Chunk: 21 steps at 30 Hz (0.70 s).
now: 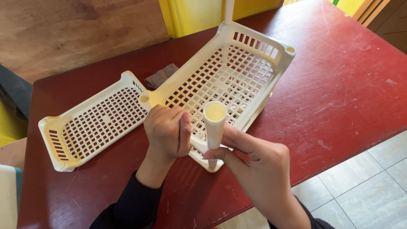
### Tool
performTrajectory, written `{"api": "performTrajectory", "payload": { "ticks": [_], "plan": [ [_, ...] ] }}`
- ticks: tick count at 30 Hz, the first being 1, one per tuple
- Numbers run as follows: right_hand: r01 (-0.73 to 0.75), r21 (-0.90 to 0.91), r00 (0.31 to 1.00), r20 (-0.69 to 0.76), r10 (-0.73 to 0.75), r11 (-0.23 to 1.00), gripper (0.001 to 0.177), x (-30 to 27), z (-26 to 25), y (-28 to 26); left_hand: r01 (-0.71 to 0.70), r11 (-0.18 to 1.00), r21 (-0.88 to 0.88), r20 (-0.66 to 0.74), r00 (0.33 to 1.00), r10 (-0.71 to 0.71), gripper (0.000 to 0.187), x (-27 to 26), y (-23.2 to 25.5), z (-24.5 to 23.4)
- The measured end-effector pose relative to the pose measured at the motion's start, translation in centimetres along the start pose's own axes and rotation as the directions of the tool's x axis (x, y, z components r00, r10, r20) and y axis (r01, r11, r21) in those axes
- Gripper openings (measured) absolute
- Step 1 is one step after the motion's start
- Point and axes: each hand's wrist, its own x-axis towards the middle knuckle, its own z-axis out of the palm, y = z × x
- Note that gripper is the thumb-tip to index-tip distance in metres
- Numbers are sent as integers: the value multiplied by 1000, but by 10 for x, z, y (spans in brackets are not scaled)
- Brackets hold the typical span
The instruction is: The person wipes a white plastic basket with a cloth, then inserts four white plastic poles into the basket's corners to form a frame. They stack a second basket on top and secure it with additional poles, completing a two-tier rack. Finally, they wipe a blue dish rack and its tray.
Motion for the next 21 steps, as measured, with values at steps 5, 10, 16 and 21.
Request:
{"api": "performTrajectory", "payload": {
  "ticks": [5, 10, 16, 21],
  "plan": [
    [101, -206, 975, -174, -138, 973, 34, -1, 11, -19, 13, 1000, -1, 2, 1000, -13, 36, 1, 1, 0],
    [-103, 144, 967, 247, 64, 984, 42, 19, -16, -8, 15, 1000, 25, -2, 1000, -15, 40, 1, 1, 2],
    [69, -7, 997, 39, -68, 998, 33, 5, -2, 1, 19, 999, 28, 7, 1000, -20, 37, 0, 3, 1],
    [-7, -192, 994, -111, -14, 981, 36, -9, 12, -13, 33, 999, 40, 17, 999, -33, 37, 2, 4, 1]
  ]
}}
